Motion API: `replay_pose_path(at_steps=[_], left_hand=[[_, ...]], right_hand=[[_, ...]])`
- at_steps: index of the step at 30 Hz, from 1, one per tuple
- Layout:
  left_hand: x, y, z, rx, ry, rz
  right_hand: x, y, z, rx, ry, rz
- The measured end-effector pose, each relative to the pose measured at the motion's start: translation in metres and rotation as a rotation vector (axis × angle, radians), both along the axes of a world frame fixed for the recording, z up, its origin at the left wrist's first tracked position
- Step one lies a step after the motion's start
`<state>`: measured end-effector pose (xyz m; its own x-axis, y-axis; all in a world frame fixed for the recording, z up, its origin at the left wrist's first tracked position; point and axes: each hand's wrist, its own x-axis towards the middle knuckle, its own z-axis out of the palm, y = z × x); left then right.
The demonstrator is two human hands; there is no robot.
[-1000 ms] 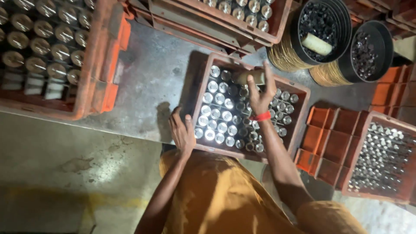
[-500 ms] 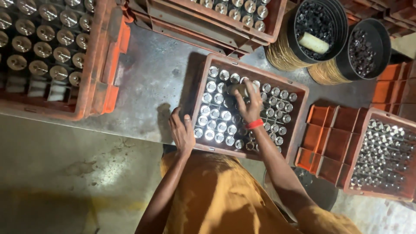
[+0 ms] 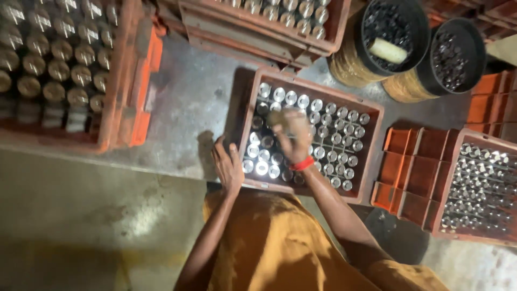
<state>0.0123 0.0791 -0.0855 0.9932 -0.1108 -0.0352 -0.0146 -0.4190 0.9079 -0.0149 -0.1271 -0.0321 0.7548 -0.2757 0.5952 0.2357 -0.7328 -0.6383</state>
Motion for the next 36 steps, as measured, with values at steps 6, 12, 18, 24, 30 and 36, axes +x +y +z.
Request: replay_pose_path(at_steps=[6, 12, 18, 24, 30, 36], left_hand=[[0.001, -0.001, -0.001, 0.004, 0.021, 0.009], [-0.002, 0.000, 0.006, -0.003, 0.033, -0.005], [-0.002, 0.000, 0.002, 0.006, 0.008, 0.025], [-0.002, 0.008, -0.007, -0.025, 0.027, -0.006], [-0.002, 0.020, -0.011, 0.016, 0.033, -0.118], [0.014, 0.021, -0.014, 0.111, 0.078, -0.223]], right_hand=[[0.023, -0.010, 0.006, -0.060, 0.021, -0.165], [0.037, 0.003, -0.015, -0.198, 0.145, -0.014], [-0.016, 0.012, -0.001, -0.074, 0.038, -0.066], [-0.110, 0.027, 0.002, 0.025, 0.288, -0.103], [-0.182, 0.052, 0.010, 0.006, 0.326, -0.150], [-0.206, 0.018, 0.021, -0.026, 0.408, -0.417]])
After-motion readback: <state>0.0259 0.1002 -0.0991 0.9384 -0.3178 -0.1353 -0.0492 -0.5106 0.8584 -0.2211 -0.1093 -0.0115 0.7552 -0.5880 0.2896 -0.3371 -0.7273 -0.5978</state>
